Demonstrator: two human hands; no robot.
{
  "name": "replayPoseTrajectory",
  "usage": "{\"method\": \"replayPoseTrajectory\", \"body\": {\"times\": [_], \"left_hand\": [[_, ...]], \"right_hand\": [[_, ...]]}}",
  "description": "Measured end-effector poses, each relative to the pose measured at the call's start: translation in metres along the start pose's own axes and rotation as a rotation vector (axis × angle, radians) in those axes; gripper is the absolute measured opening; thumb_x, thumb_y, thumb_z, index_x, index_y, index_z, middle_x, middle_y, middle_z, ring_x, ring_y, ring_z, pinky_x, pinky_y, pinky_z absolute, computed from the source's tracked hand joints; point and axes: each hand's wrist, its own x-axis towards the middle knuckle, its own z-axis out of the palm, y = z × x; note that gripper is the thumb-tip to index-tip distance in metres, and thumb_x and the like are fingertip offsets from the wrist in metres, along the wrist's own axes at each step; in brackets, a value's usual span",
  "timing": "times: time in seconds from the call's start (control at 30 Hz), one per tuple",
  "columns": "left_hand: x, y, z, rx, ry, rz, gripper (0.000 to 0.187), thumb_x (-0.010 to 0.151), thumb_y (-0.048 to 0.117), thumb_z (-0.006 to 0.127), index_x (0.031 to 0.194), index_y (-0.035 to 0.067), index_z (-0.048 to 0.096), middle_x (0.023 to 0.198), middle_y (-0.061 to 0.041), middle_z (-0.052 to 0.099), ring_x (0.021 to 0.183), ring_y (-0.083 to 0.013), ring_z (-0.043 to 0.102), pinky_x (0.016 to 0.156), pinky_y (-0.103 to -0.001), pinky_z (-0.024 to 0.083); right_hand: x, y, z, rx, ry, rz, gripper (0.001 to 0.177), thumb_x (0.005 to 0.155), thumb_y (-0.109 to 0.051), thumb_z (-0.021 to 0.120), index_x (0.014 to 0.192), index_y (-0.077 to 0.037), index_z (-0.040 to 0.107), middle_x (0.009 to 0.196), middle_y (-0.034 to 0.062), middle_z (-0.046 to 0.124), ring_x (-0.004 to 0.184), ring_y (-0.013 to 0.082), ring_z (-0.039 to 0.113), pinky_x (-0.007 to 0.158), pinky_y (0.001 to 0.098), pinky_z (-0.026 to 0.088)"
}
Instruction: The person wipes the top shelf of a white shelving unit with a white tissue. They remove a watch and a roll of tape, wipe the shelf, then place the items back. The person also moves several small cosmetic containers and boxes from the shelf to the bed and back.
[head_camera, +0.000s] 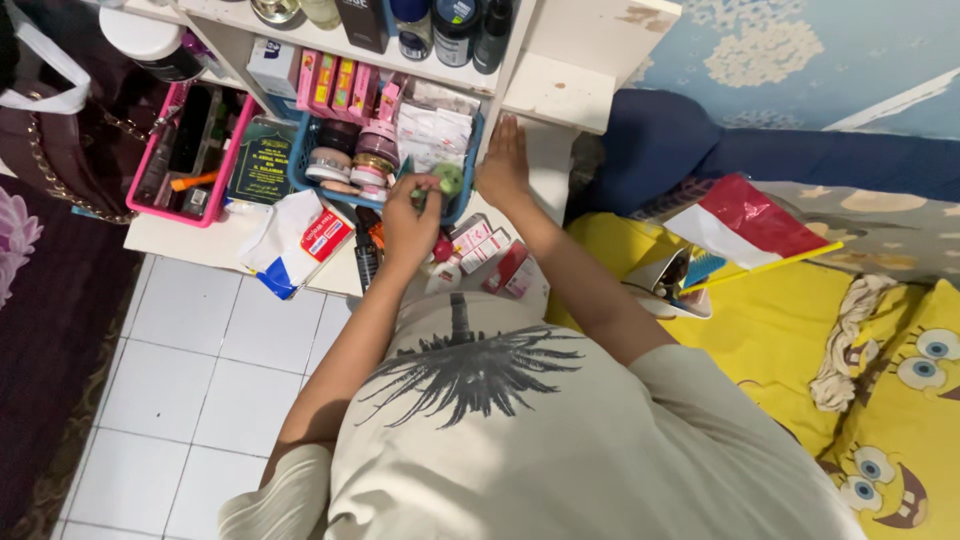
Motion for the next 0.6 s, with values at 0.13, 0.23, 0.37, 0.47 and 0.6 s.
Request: {"method": "replayPoseTrajectory", "body": {"times": [0.13, 0.23, 0.37, 0.47, 0.6], "left_hand": [[-0.005, -0.004, 0.000, 0.014, -0.036, 0.005, 0.012, 0.092, 0.007, 0.066, 0.100, 0.000, 0.071, 0.096, -0.014, 0.071, 0.091, -0.0250, 0.068, 0.084, -0.033, 0.052], [-0.003, -0.007, 0.003, -0.031, -0.063, 0.001, 0.011, 0.091, 0.005, 0.066, 0.099, 0.000, 0.070, 0.095, -0.013, 0.070, 0.091, -0.0239, 0.067, 0.085, -0.033, 0.052], [-0.007, -0.009, 0.007, -0.084, -0.080, -0.040, 0.012, 0.090, 0.005, 0.066, 0.101, 0.000, 0.069, 0.095, -0.011, 0.070, 0.091, -0.0222, 0.067, 0.084, -0.032, 0.052], [-0.006, -0.008, 0.014, -0.052, -0.095, -0.114, 0.014, 0.089, 0.007, 0.065, 0.101, 0.002, 0.071, 0.095, -0.011, 0.070, 0.090, -0.0221, 0.068, 0.078, -0.031, 0.052], [-0.012, -0.013, 0.033, -0.026, -0.127, 0.000, 0.013, 0.090, 0.007, 0.066, 0.101, 0.002, 0.070, 0.099, -0.014, 0.070, 0.093, -0.0262, 0.068, 0.086, -0.035, 0.052]], "right_hand": [[0.013, 0.006, -0.013, 0.149, -0.068, 0.043, 0.090, 0.085, -0.031, 0.064, 0.145, 0.025, 0.027, 0.156, 0.0412, 0.025, 0.149, 0.0519, 0.016, 0.124, 0.0564, 0.010], [0.001, 0.023, -0.014, 0.271, 0.016, -0.019, 0.090, 0.082, -0.026, 0.064, 0.150, 0.020, 0.029, 0.159, 0.0384, 0.027, 0.152, 0.0494, 0.020, 0.126, 0.0532, 0.014], [-0.027, 0.023, -0.017, 0.183, -0.015, -0.106, 0.090, 0.083, -0.025, 0.068, 0.154, 0.016, 0.030, 0.162, 0.0342, 0.028, 0.154, 0.0470, 0.022, 0.130, 0.0522, 0.016], [-0.023, 0.011, -0.023, -0.017, -0.130, -0.101, 0.104, 0.076, -0.037, 0.076, 0.151, 0.017, 0.028, 0.160, 0.0334, 0.026, 0.151, 0.0472, 0.019, 0.126, 0.0521, 0.016], [0.000, 0.015, -0.013, -0.143, -0.198, -0.040, 0.118, 0.076, -0.055, 0.080, 0.154, 0.016, 0.027, 0.163, 0.0311, 0.024, 0.154, 0.0452, 0.017, 0.127, 0.0519, 0.013]]}}
